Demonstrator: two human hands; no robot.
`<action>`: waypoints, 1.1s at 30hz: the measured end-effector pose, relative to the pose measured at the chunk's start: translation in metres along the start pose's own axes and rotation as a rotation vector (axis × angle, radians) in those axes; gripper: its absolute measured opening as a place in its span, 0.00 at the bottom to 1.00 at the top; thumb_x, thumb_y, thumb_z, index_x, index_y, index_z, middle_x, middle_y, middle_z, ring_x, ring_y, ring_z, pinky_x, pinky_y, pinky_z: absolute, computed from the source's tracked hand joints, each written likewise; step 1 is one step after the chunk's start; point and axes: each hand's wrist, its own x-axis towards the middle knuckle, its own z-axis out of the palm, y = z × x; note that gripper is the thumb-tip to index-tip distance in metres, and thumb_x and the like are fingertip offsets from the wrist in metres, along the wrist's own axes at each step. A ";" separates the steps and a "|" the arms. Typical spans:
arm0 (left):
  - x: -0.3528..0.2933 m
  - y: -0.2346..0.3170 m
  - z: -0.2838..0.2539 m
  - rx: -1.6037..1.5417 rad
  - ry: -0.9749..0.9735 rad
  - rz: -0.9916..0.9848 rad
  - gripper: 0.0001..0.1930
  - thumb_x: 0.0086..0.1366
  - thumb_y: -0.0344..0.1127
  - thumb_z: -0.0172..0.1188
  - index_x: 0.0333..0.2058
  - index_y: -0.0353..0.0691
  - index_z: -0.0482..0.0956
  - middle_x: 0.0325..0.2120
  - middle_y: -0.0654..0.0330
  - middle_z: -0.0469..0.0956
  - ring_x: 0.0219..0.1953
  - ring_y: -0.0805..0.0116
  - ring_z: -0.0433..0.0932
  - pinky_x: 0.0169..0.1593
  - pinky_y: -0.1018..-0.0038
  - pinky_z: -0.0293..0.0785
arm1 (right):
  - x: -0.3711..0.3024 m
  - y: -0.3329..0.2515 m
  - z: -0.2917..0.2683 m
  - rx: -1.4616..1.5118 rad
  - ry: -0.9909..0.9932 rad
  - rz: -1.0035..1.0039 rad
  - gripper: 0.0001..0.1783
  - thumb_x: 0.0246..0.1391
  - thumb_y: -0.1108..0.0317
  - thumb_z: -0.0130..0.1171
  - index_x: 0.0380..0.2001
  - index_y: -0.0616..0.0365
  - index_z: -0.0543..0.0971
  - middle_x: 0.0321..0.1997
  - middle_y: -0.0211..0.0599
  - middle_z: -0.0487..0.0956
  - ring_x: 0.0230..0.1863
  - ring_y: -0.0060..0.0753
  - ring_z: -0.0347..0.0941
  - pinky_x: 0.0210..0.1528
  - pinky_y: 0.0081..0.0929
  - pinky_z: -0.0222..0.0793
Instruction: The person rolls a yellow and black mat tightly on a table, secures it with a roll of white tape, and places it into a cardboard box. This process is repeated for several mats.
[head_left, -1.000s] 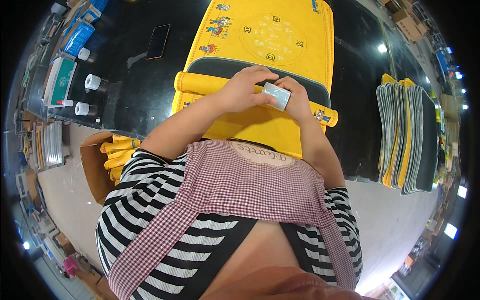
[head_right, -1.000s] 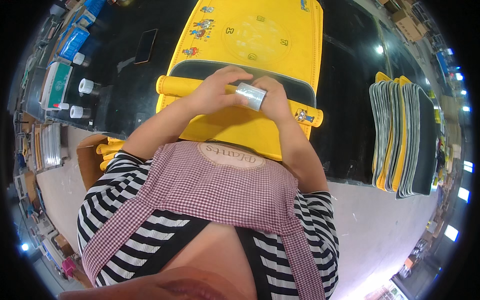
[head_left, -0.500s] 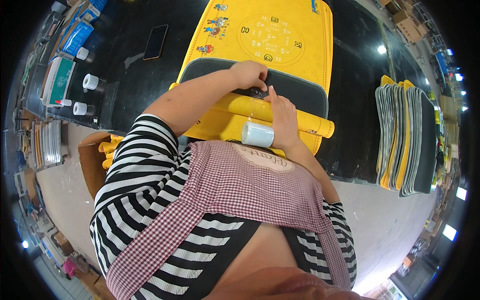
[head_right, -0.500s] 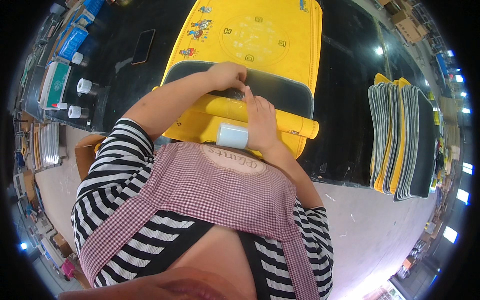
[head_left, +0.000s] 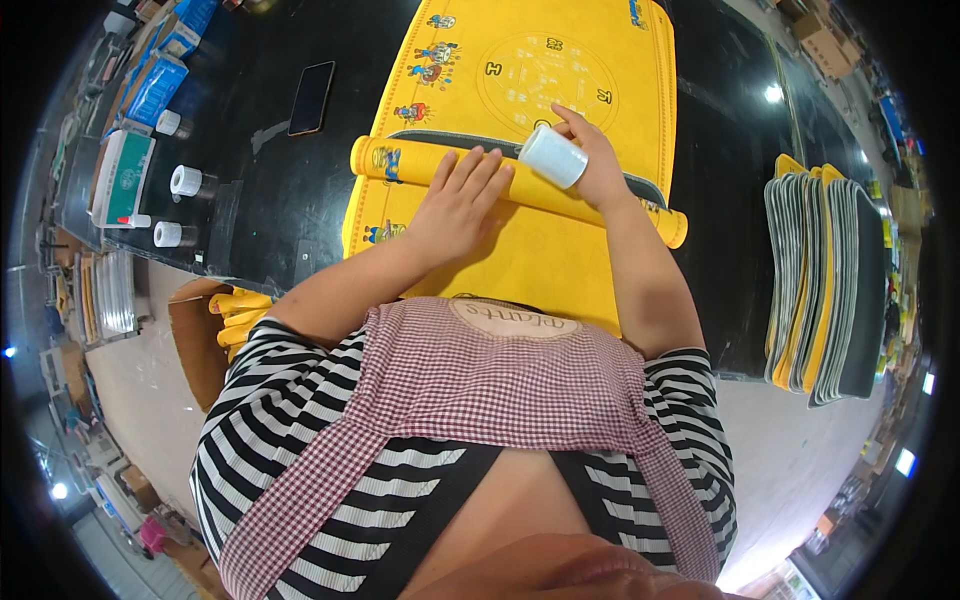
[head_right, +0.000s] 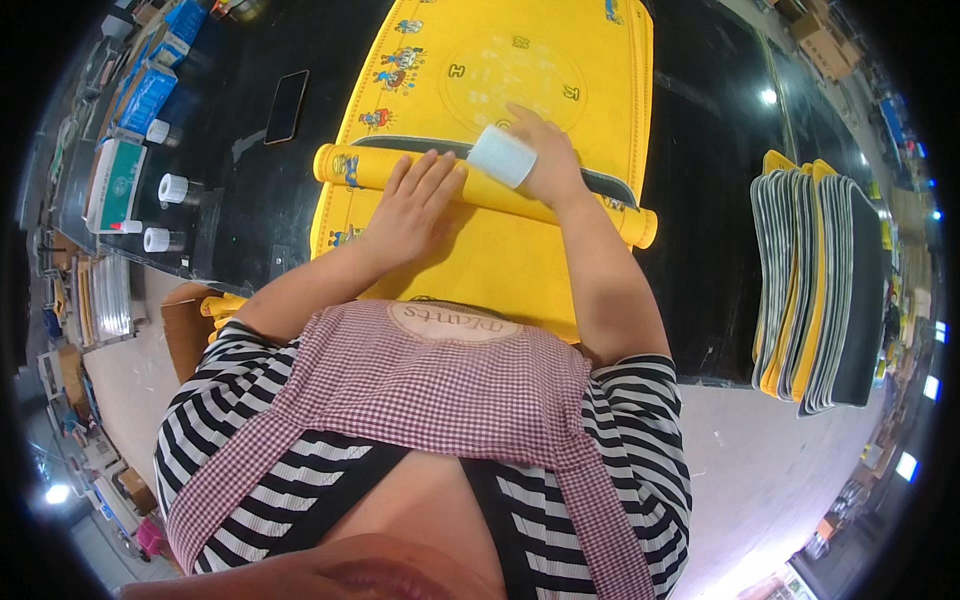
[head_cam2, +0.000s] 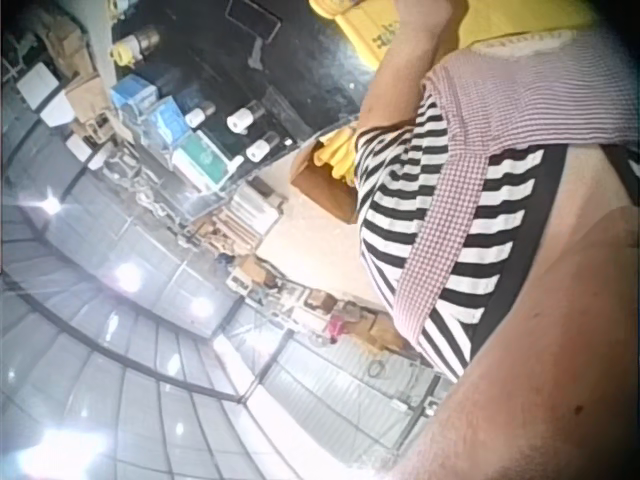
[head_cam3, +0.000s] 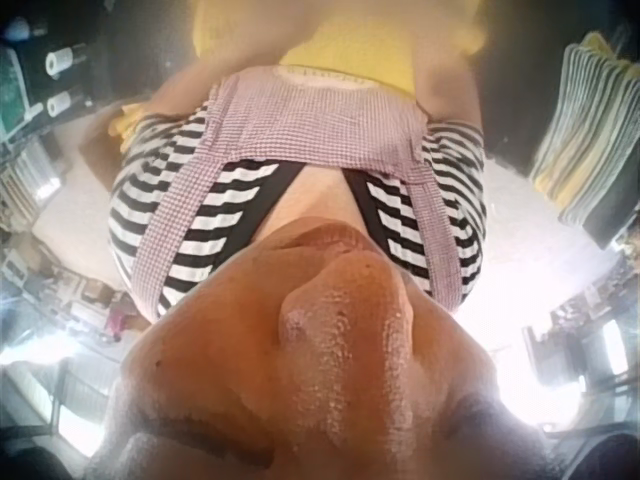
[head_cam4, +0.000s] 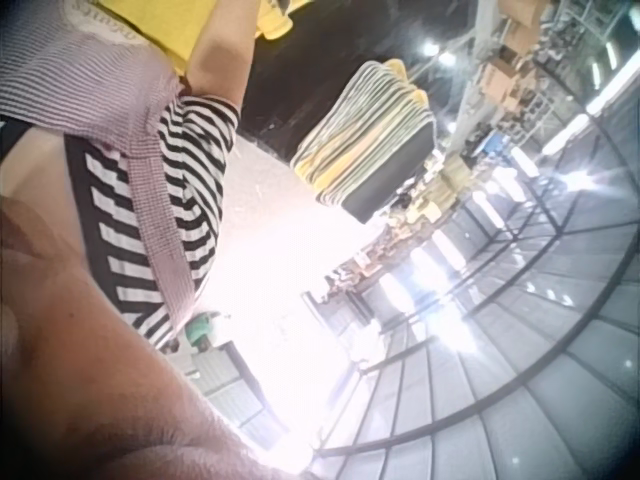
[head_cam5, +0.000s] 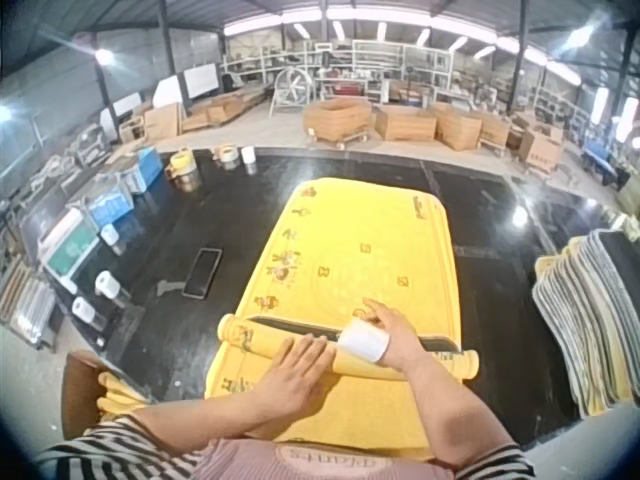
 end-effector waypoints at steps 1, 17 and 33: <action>0.004 -0.002 0.005 -0.004 0.006 -0.015 0.34 0.64 0.42 0.65 0.67 0.40 0.68 0.68 0.49 0.68 0.70 0.47 0.65 0.73 0.47 0.53 | 0.010 0.005 0.000 0.136 -0.029 0.077 0.36 0.58 0.75 0.65 0.71 0.54 0.70 0.51 0.37 0.83 0.49 0.30 0.78 0.56 0.27 0.74; -0.003 -0.005 -0.022 -0.356 0.028 -0.109 0.11 0.63 0.31 0.67 0.44 0.41 0.82 0.48 0.57 0.81 0.52 0.55 0.78 0.56 0.63 0.71 | -0.080 -0.041 0.025 -0.521 -0.002 -0.280 0.48 0.45 0.49 0.70 0.66 0.68 0.72 0.46 0.46 0.82 0.49 0.45 0.77 0.55 0.40 0.69; 0.082 -0.013 -0.005 -0.656 -0.781 -0.183 0.17 0.75 0.41 0.53 0.54 0.36 0.78 0.49 0.45 0.83 0.53 0.46 0.80 0.58 0.60 0.74 | -0.088 -0.059 0.029 -0.598 -0.080 -0.038 0.60 0.46 0.53 0.71 0.76 0.70 0.54 0.52 0.49 0.75 0.56 0.51 0.71 0.60 0.42 0.68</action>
